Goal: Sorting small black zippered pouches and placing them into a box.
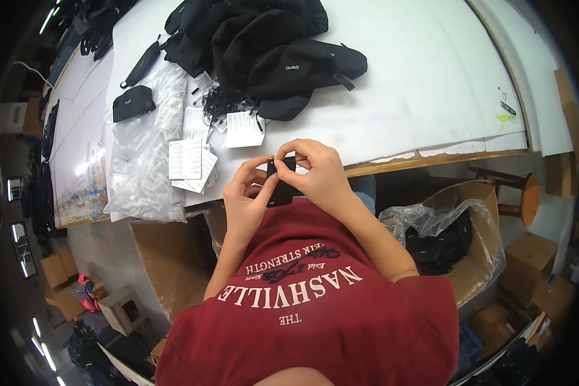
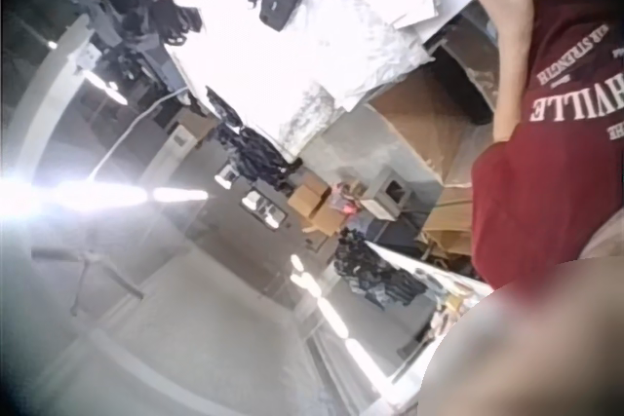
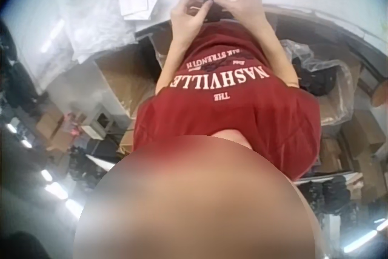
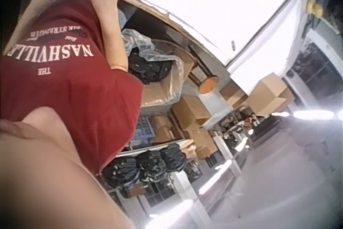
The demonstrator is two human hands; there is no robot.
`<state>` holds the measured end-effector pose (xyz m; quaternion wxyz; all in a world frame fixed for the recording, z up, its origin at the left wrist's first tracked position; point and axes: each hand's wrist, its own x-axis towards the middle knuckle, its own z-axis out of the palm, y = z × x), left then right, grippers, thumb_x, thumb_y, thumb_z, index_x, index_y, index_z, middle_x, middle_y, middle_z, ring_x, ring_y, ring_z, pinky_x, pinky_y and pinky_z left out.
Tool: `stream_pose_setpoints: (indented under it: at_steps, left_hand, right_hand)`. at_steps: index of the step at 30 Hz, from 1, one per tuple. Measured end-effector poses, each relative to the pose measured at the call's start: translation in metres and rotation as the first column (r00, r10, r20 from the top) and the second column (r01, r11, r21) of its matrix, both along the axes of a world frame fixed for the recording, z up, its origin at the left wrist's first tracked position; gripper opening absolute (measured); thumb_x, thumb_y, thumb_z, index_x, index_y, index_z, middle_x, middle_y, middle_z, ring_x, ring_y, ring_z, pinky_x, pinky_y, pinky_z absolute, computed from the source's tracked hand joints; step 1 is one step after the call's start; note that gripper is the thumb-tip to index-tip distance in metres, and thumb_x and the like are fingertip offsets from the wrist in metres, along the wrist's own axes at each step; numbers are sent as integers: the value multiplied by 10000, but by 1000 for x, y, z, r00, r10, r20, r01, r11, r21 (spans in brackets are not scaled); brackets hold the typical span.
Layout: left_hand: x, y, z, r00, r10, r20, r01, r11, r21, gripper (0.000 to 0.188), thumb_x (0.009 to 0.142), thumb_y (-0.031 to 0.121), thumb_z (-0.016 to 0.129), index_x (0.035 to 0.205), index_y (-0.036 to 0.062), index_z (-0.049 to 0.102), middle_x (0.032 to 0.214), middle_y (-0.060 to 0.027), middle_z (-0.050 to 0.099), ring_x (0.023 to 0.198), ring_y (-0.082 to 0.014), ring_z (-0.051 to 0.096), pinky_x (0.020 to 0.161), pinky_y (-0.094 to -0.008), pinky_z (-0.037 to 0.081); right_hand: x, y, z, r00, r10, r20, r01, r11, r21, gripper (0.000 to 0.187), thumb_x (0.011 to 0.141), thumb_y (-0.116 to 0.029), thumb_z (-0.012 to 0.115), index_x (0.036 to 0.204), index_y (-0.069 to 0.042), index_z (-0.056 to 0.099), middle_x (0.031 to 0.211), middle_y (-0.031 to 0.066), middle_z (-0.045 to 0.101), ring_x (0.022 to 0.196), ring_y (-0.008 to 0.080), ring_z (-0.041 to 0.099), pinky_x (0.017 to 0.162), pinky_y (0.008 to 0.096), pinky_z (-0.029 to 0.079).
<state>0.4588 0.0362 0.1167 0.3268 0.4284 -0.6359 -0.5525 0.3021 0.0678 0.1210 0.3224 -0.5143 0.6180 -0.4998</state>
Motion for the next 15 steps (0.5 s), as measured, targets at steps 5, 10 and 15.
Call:
stream_pose_setpoints:
  at_steps: [5,10,15]
  left_hand:
    - [3,-5,-4,999,16,-28,-16,1000,4,293,844,-18,638,1134,-9,599,775,-29,634,701,-50,604,582,-182,482]
    - [6,-7,-4,999,11,30,-10,1000,-23,289,840,-19,641,1126,-3,608,747,-33,634,675,-52,600,578,-184,483]
    - [6,-9,-4,998,-9,60,13,998,-59,284,831,0,647,1111,34,616,745,-98,672,674,-140,676,612,-255,539]
  right_hand:
    - [8,-3,-6,999,-9,43,11,999,-43,113,729,-18,701,829,-15,646,618,-25,470,516,39,297,458,226,244]
    - [12,-4,-8,993,-45,-108,35,995,-91,129,722,-26,713,834,-24,650,595,-5,453,489,59,315,448,238,259]
    - [14,0,-8,966,-79,-246,47,990,-132,115,723,-73,702,815,-48,639,600,27,513,486,151,424,466,293,357]
